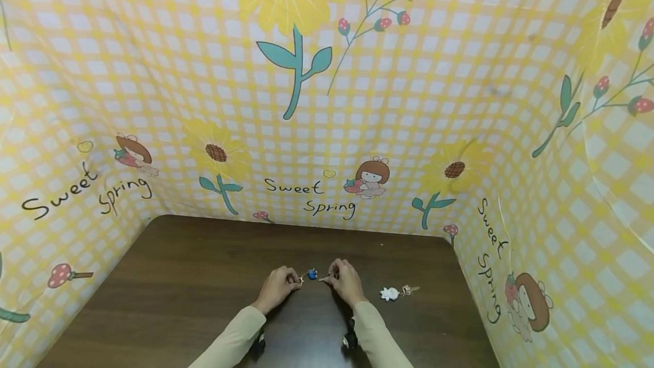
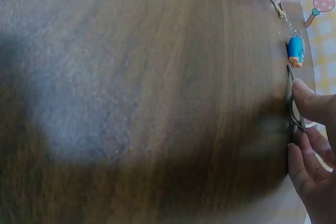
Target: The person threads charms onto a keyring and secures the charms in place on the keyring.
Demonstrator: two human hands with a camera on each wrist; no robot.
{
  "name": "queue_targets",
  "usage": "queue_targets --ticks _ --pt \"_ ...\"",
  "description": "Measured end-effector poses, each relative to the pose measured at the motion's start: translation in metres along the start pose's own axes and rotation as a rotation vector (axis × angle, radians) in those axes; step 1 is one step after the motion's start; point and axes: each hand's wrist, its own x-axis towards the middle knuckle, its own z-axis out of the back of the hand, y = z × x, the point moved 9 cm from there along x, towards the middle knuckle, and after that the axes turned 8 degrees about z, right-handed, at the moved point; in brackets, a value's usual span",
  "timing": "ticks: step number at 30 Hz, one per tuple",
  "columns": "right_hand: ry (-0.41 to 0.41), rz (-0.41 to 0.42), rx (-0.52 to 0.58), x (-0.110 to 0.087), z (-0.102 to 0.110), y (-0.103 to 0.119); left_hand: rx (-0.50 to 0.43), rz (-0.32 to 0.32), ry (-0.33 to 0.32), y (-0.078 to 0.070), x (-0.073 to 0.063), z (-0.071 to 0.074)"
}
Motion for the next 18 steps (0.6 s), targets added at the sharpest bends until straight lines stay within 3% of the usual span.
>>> queue_targets --ticks 11,18 --pt "0.002 -0.035 0.05 0.001 0.006 0.0 0.016 0.031 -0.039 0.004 0.003 -0.004" --pt "-0.002 -0.023 0.056 0.003 0.013 0.008 0.013 0.085 0.008 0.005 0.005 -0.003"
